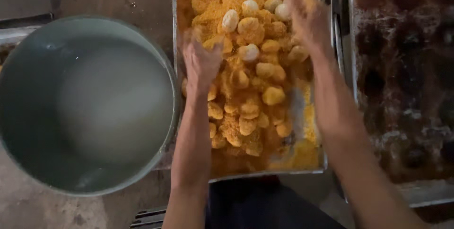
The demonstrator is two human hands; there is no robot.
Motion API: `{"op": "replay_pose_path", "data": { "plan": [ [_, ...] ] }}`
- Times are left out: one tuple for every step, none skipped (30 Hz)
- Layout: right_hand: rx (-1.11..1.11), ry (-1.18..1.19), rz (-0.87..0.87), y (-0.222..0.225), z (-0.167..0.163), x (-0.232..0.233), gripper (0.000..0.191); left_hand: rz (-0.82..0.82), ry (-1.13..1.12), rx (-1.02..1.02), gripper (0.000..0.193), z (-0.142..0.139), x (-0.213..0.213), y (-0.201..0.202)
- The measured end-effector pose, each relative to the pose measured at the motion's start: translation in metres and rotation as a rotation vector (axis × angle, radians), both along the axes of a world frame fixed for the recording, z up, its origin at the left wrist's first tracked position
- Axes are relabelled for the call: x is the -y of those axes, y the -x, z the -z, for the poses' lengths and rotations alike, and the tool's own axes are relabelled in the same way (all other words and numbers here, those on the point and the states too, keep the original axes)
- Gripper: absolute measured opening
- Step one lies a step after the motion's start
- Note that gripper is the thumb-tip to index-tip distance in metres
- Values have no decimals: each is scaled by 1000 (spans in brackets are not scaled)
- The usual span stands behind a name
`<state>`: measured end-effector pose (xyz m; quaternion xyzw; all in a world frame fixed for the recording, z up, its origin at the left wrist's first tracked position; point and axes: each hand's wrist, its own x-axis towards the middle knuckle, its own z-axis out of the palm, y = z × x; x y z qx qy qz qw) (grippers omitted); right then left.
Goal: The person takes dough balls from a water-filled basin and rolls them in a tray of orange powder, pressing and turning them to coat the surface. The coated dough pieces are then placed onto trays, and the person repeats the wetting and coating cycle with more dough balls.
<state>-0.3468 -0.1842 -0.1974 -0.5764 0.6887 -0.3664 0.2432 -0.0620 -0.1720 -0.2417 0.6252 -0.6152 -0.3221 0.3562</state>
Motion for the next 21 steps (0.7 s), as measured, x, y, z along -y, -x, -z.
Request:
{"op": "replay_pose_path", "data": {
  "plan": [
    [-24,31,-2,9,5,20,54,-38,-113,97,92,-3,14,5],
    [-24,38,-39,17,13,38,56,-77,-226,196,101,-6,27,9],
    [-11,42,-81,22,22,52,58,-114,-333,296,112,-7,40,14],
    [19,46,-121,26,32,61,61,-88,-367,285,114,-6,47,18],
    [70,-25,-115,29,40,63,64,-61,-405,276,115,-4,52,22],
    [120,-123,-90,30,44,64,62,-34,-442,266,117,-1,55,25],
    [166,-223,-70,31,50,63,61,-6,-410,265,116,5,58,31],
    [216,-328,-53,29,58,59,60,19,-382,267,116,12,61,35],
    [259,-432,-36,27,66,54,59,44,-354,264,115,22,63,39],
    [428,-538,69,22,69,48,62,67,-396,234,116,32,66,42],
    [596,-568,114,15,72,41,62,91,-400,185,114,43,70,44],
    [765,-579,135,6,75,33,62,131,-371,101,111,55,74,46],
    [935,-554,140,-5,79,23,62,182,-335,-41,108,65,79,48],
    [1015,-509,126,-15,83,17,62,322,-211,-356,106,74,83,52],
    [1107,-457,112,-23,86,10,62,511,-100,-726,103,80,82,53],
    [1163,-413,97,-30,89,6,63,704,-16,-1009,100,82,81,55],
    [1182,-371,93,-34,91,1,63,712,-68,-1020,98,83,78,56],
    [1178,-335,91,-37,92,-2,63,652,-177,-933,93,83,74,55],
    [1164,-302,90,-38,92,-6,63,568,-263,-935,90,83,69,54],
    [1105,-279,90,-39,91,-10,63,485,-343,-934,87,76,62,51],
    [1035,-259,83,-40,88,-16,63,401,-423,-932,84,66,54,48]
  ]
}}
